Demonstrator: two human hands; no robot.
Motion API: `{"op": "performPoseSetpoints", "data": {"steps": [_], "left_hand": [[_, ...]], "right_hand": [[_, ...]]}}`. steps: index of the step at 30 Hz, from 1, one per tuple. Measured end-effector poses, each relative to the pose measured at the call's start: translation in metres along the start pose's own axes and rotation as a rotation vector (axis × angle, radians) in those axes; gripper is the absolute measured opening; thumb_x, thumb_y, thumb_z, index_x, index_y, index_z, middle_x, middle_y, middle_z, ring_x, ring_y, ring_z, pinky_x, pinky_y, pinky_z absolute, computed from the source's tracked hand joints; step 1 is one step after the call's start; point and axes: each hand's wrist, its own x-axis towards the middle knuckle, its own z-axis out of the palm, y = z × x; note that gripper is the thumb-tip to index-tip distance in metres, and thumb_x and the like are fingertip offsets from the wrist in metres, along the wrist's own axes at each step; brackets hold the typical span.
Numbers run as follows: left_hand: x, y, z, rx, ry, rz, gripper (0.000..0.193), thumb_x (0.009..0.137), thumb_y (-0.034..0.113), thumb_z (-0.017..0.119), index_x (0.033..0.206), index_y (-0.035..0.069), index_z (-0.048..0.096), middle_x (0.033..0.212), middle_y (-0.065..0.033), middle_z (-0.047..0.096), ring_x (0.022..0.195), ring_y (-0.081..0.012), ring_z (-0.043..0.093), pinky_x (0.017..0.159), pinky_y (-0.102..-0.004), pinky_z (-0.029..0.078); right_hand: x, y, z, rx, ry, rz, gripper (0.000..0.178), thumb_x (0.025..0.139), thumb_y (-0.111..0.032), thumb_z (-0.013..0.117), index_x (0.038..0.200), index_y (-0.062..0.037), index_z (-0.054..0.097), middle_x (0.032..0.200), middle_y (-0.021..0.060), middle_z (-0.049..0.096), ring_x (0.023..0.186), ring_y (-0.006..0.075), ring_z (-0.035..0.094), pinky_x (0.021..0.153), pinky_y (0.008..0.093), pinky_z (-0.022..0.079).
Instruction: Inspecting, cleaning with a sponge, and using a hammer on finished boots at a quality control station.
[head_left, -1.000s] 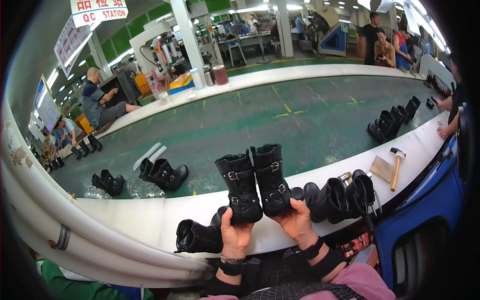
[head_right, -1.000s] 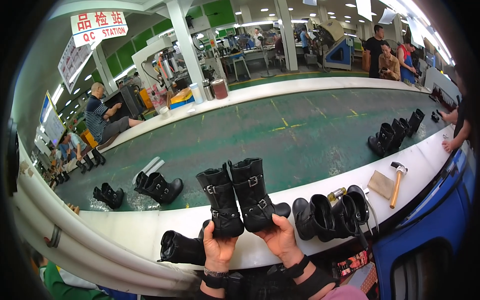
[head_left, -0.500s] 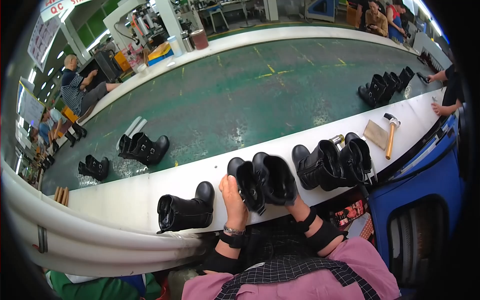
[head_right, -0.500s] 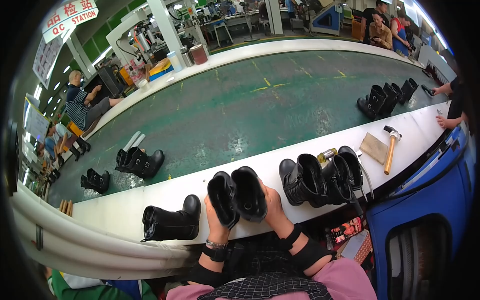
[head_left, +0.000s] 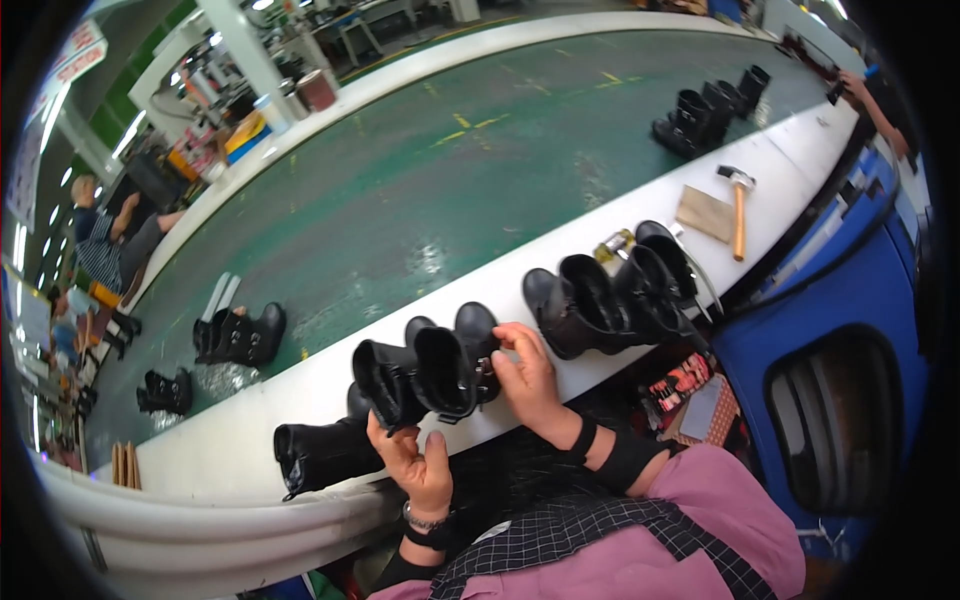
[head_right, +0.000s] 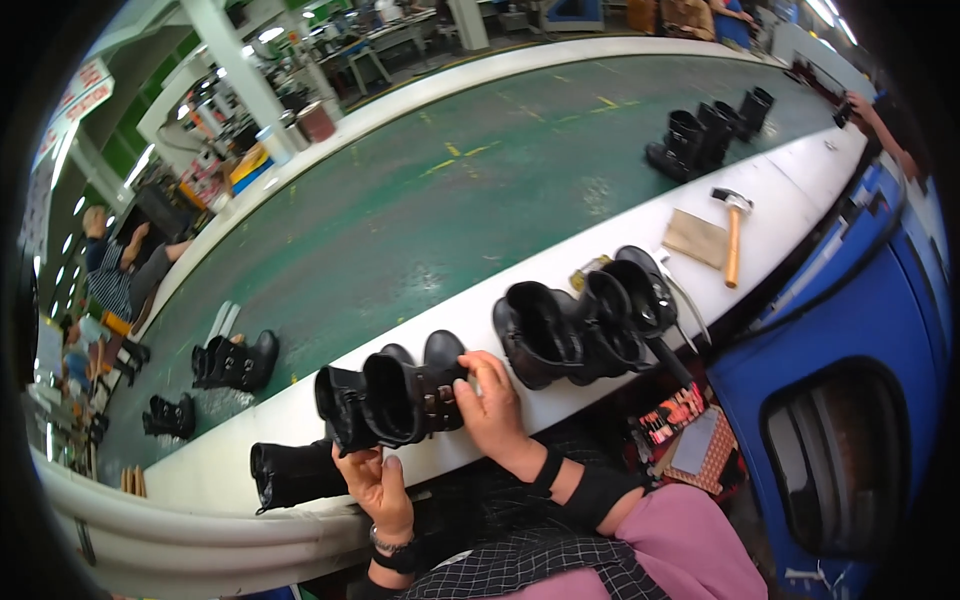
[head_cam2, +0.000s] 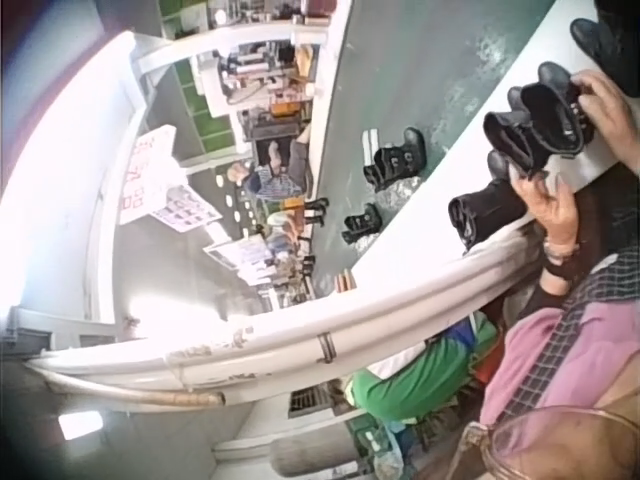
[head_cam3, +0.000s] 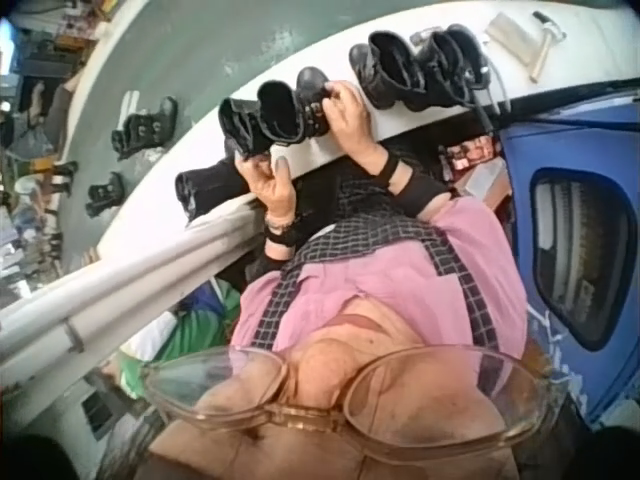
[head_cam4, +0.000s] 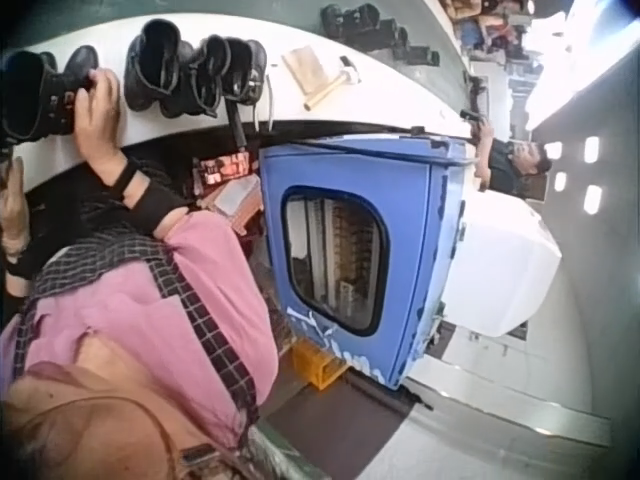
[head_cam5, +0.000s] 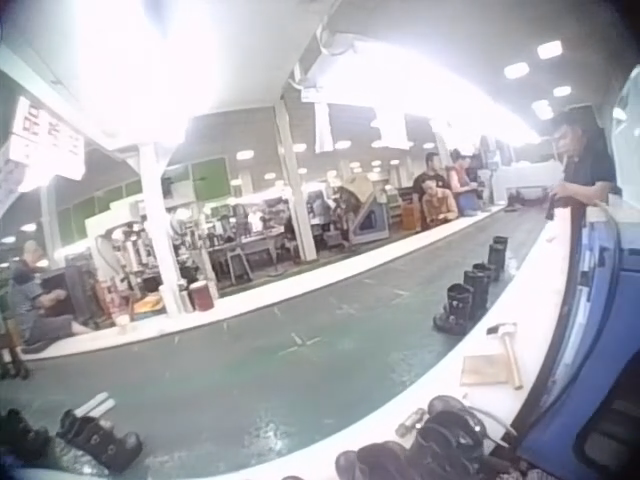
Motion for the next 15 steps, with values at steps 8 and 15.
{"op": "performPoseSetpoints", "data": {"steps": [8, 15], "left_hand": [[0.009, 0.007, 0.025, 0.621, -0.151, 0.073, 0.067, 0.067, 0.031, 0.083, 0.124, 0.005, 0.059, 0.13, -0.018, 0.047, 0.121, -0.0368, 0.042, 0.104, -0.0452, 0.031], [0.062, 0.008, 0.051, 0.855, -0.112, 0.251, 0.052, 0.069, 0.034, 0.081, 0.115, 0.012, 0.067, 0.122, -0.0161, 0.059, 0.123, -0.0386, 0.044, 0.107, -0.0512, 0.024]], "right_hand": [[-0.005, -0.002, -0.002, 0.007, 0.014, -0.017, 0.026, 0.085, -0.003, 0.057, 0.111, -0.0016, 0.057, 0.126, 0.0114, 0.053, 0.088, 0.0143, 0.061, 0.061, 0.0231, 0.049], [-0.004, 0.0, -0.002, 0.036, 0.011, -0.034, 0.024, 0.084, -0.002, 0.059, 0.108, -0.0024, 0.058, 0.126, 0.011, 0.052, 0.094, 0.0171, 0.06, 0.064, 0.025, 0.051]]}}
